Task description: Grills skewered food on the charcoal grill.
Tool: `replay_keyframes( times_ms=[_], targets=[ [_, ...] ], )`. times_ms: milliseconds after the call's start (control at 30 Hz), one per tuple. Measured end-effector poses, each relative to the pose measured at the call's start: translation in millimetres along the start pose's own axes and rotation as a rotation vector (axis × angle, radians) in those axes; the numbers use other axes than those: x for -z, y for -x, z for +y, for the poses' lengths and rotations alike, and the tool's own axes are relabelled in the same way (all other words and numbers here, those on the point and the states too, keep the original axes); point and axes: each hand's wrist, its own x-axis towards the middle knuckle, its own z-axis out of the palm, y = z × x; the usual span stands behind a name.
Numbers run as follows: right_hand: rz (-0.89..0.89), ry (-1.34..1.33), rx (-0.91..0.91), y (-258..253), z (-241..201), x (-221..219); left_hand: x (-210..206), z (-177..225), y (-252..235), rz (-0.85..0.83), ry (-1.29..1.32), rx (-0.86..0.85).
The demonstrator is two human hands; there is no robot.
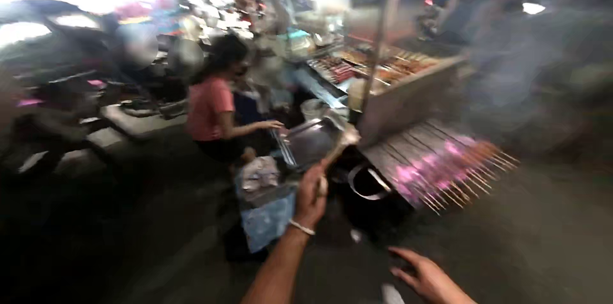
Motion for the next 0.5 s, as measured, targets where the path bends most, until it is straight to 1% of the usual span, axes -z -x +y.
replay_keyframes(
  times_ms=[33, 100, 133, 167, 200, 267, 300, 333, 400, 433, 467, 500],
  targets=[
    [-0.032, 0.030, -0.099, 3.8, 34.7, 4.8, -23.6, 0.8, -3.0, -0.011, 0.030, 0.070],
    [-0.091, 0.024, -0.249, 17.1, 95.9, 15.7, -69.4, 16.4, -7.3, -0.093, 0.251, 0.327],
    [-0.114, 0.005, -0.306, 25.3, 123.5, 20.3, -88.2, 20.3, -10.0, -0.147, 0.347, 0.415],
    [-0.124, -0.011, -0.358, 30.8, 149.1, 26.7, -104.7, 19.0, -15.2, -0.195, 0.391, 0.456],
    [-0.117, -0.027, -0.391, 34.4, 173.0, 33.9, -120.4, 13.8, -21.3, -0.215, 0.339, 0.452],
    [-0.079, -0.072, -0.443, 41.6, 213.7, 45.9, -149.8, -3.0, -27.4, -0.214, 0.061, 0.382],
    [-0.054, -0.094, -0.468, 42.9, 230.0, 53.7, -164.5, -7.3, -27.9, -0.210, -0.017, 0.353],
    [-0.028, -0.109, -0.489, 41.9, 244.6, 61.9, -179.8, -5.7, -28.4, -0.200, 0.019, 0.366],
    [0.034, -0.130, -0.524, 33.5, 266.6, 79.3, -206.3, 8.0, -33.7, -0.197, 0.283, 0.497],
    [0.064, -0.134, -0.537, 27.4, 273.7, 87.6, -213.6, 11.9, -35.9, -0.224, 0.352, 0.555],
    [0.084, -0.137, -0.543, 20.3, 278.9, 96.6, -218.2, 12.4, -36.8, -0.243, 0.322, 0.575],
    [0.100, -0.133, -0.538, 11.8, 283.0, 105.6, -221.4, 9.5, -36.7, -0.252, 0.204, 0.542]
  ],
)
